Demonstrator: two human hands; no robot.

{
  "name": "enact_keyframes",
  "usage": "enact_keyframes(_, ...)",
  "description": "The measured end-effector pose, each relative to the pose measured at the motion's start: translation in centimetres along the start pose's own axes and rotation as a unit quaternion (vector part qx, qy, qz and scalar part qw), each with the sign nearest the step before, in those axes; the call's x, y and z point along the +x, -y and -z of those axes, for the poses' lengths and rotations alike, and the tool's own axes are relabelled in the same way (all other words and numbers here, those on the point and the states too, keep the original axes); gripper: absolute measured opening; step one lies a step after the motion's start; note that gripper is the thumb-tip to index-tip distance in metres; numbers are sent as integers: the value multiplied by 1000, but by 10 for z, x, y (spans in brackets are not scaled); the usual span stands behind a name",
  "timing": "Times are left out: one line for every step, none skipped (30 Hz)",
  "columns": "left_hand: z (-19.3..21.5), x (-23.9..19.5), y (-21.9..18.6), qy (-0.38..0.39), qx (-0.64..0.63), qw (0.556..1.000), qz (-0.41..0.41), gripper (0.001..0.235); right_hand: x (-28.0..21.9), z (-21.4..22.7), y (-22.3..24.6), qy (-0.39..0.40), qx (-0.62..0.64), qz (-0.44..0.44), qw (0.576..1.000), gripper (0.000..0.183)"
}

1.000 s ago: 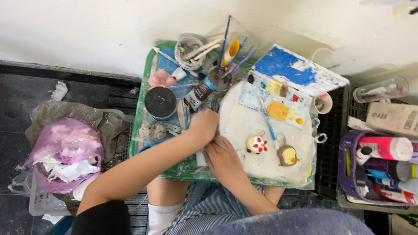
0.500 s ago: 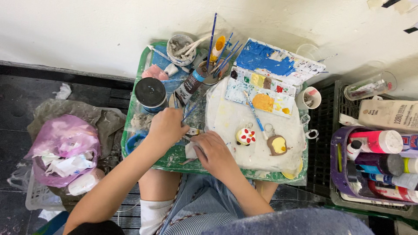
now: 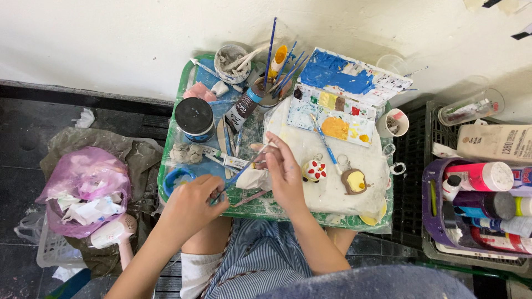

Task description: The person paints clay figurines using a brush and a palette. They wipe the brush with a tissue, select various colors from a paint palette, and apply yellow and black paint to the surface of a bread-shaped figurine and a mushroom-shaped figurine.

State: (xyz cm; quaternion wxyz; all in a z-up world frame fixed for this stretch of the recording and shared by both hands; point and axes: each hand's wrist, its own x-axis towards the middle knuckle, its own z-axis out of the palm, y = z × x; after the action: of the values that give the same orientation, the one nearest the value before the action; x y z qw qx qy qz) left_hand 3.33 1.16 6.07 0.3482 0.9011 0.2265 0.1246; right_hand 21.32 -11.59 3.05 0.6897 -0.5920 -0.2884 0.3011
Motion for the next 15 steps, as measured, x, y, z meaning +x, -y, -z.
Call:
enact_keyframes(-1,-2,0,5,-6,1000,-1,23,0,3,-2,-8,4,-1,1000,34)
enact_keyframes(-1,-4,1,9,-13,1000,-3,23,0,6,-5,-15,8,-1,1000,32)
enact_keyframes(-2,-5,1,13,-19,1000,-4,23,0,8,-8,-13,10,7,1000,28)
enact_keyframes(-2,-6,2,11,-30,999,-9,23,-1,11,-10,-9,12,15,1000,25)
enact_keyframes(-3,-7,3,9,-41,999,-14,23,-2,12,-12,-6,13,24,1000,22)
enact_keyframes(-3,-8,3,7,-51,998,-18,23,-3,13,-14,-6,16,29,999,21)
enact_keyframes(-3,-9,4,12,-53,998,-18,22,-6,14,-14,-7,19,35,999,19)
enact_keyframes(-2,-10,4,17,-54,998,-18,22,-7,15,-14,-7,22,40,999,18)
enact_keyframes(-1,-10,4,22,-55,998,-18,21,-7,15,-14,-10,22,41,999,17)
enact_keyframes(0,-10,3,23,-49,998,-11,21,-8,14,-13,-13,24,42,999,17)
enact_keyframes(1,-11,2,24,-43,999,-4,21,-8,14,-12,-16,25,42,999,16)
enact_keyframes(4,-10,0,25,-36,999,1,20,-8,13,-9,-19,24,46,998,17)
enact_keyframes(8,-10,-1,-2,-18,1000,-17,19,-8,12,-6,-22,24,49,998,18)
enact_keyframes(15,-8,-2,-29,0,999,-36,19,-8,10,-1,-26,23,53,998,19)
enact_keyframes(23,-7,-3,-56,18,997,-54,18,-9,9,6,-40,-2,50,998,26)
